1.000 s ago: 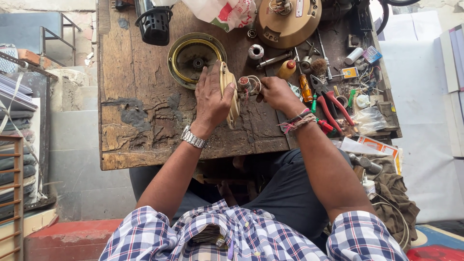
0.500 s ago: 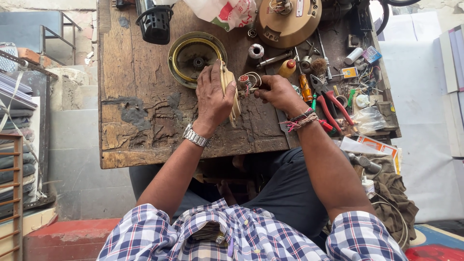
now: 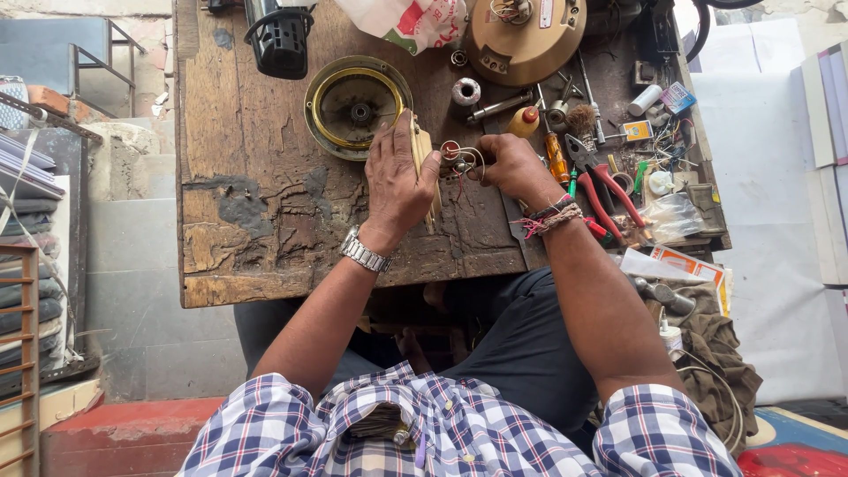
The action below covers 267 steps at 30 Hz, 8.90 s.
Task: The person disassembles a circular electrical component on a cluttered workbench, removes the central rotor, and uses a screwdriver and hammer to adjust internal parts. They reassemble the housing and continue manipulating the rotor and wires.
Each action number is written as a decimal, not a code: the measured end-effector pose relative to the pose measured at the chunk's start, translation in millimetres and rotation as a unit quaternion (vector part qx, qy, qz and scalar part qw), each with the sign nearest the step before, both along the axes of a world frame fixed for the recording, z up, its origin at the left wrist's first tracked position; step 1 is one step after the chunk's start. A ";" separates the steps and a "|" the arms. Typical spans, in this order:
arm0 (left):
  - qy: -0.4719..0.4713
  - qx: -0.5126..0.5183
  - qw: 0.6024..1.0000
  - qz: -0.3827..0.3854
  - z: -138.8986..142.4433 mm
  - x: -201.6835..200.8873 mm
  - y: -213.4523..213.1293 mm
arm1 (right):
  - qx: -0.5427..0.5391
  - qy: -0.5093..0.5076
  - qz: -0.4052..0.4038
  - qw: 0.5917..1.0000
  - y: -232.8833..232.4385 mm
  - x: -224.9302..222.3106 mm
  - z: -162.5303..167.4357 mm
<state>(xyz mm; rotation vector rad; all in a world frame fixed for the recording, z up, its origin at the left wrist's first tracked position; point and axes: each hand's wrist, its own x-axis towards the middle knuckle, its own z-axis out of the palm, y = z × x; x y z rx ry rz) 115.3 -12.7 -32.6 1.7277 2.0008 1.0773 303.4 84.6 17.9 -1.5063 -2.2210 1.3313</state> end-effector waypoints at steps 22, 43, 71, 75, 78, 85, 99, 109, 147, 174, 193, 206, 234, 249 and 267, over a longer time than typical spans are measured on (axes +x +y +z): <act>-0.007 -0.016 1.000 -0.005 3.5 0.1 -2.8 | -0.014 -0.046 0.024 0.999 2.5 -0.2 -15.9; 0.003 0.052 0.998 -0.025 11.5 -7.6 -2.2 | 0.077 -0.246 -0.050 0.965 36.6 83.2 4.0; -0.061 -0.023 0.998 -0.025 11.0 -25.0 22.9 | 0.030 -0.322 -0.084 0.943 22.2 102.3 20.9; -0.059 -0.018 0.998 -0.029 7.7 -24.8 23.4 | 0.086 -0.205 -0.097 0.970 2.0 81.2 35.6; -0.058 -0.016 0.998 -0.030 7.2 -22.4 22.3 | 0.132 -0.168 -0.034 0.976 -4.9 60.3 25.7; -0.035 0.000 0.999 -0.030 6.6 -18.7 23.5 | 0.197 -0.155 0.119 0.961 2.9 28.3 -30.3; -0.056 0.013 0.998 -0.005 17.0 -17.0 17.6 | 0.344 0.258 -0.003 0.903 -39.1 0.0 32.3; 0.001 -0.028 1.000 -0.002 18.4 -8.2 21.7 | 0.335 0.194 0.039 0.921 -42.2 -7.9 24.2; 0.022 -0.035 0.999 -0.014 12.8 -2.7 24.4 | 0.284 0.162 0.131 0.936 -38.5 -0.9 37.8; 0.026 -0.010 1.000 -0.009 21.9 -6.4 27.5 | 0.364 0.265 0.008 0.893 -44.9 -25.6 27.4; 0.016 -0.020 1.000 -0.006 19.8 0.2 31.0 | 0.320 0.303 -0.026 0.897 -38.0 -26.6 2.6; 0.016 -0.041 0.999 -0.012 17.7 2.4 30.6 | 0.023 0.538 -0.078 0.839 -23.9 -42.3 -34.1; -0.005 -0.002 1.000 -0.006 10.5 -10.6 25.9 | 0.337 0.272 0.004 0.902 -43.5 -28.3 19.7; -0.001 -0.015 1.000 0.009 13.0 6.2 33.8 | 0.391 0.260 0.004 0.883 -46.7 -27.8 10.9; -0.021 -0.045 0.999 0.019 19.4 3.6 31.9 | 0.399 0.277 -0.037 0.873 -43.9 -32.6 16.7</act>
